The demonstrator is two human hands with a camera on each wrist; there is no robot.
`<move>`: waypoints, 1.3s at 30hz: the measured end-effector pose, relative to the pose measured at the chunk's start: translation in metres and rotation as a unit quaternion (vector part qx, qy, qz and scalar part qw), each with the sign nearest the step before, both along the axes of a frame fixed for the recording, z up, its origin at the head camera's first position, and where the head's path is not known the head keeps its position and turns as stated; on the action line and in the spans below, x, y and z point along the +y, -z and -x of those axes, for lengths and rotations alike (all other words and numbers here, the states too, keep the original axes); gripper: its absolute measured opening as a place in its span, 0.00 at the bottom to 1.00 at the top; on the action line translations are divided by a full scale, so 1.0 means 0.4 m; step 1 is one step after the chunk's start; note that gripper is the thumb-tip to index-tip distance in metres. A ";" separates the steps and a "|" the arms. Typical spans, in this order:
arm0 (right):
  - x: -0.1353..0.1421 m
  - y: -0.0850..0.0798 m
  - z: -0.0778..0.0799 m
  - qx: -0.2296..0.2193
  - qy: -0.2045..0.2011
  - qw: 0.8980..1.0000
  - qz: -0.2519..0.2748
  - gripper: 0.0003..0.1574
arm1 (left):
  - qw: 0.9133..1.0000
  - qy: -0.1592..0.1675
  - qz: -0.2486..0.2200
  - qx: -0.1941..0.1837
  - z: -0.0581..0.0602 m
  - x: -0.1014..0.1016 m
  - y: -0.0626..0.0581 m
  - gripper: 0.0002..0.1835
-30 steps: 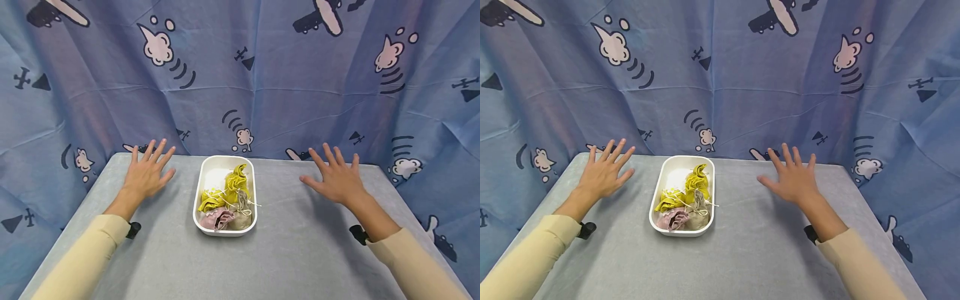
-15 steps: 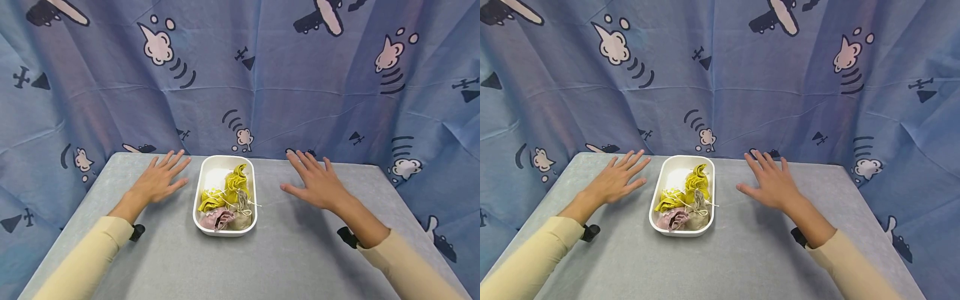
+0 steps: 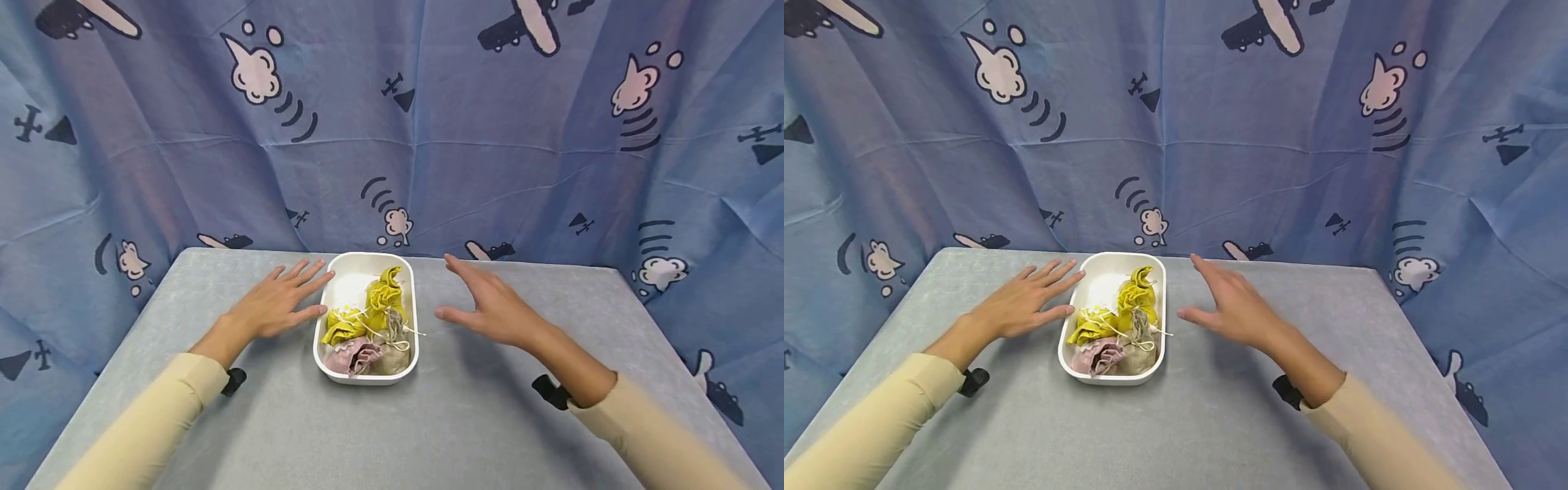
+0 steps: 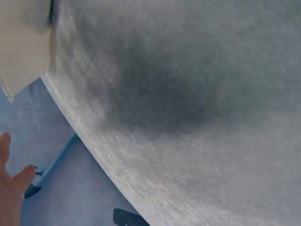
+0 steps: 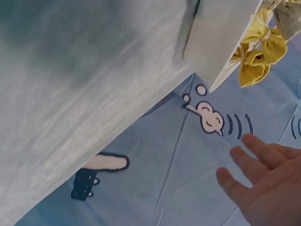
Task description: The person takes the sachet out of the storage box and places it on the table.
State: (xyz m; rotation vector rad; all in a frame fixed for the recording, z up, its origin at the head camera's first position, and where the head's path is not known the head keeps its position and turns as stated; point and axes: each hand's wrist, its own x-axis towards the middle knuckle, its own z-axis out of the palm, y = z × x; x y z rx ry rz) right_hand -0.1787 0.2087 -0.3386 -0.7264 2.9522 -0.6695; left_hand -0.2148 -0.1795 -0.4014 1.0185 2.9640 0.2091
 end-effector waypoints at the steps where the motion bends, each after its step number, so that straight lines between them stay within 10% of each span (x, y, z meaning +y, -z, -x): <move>1: -0.006 0.001 -0.001 -0.011 -0.001 1.000 0.017 0.62 | 1.000 0.004 0.000 -0.001 0.000 0.001 0.001 0.38; 19: -0.086 0.047 -0.023 -0.070 -0.056 0.987 0.132 0.48 | 1.000 0.015 0.000 -0.008 -0.006 0.005 0.018 0.36; 39: -0.144 0.093 -0.030 -0.114 -0.098 0.978 0.147 0.42 | 1.000 0.014 -0.006 -0.021 -0.003 0.008 0.024 0.36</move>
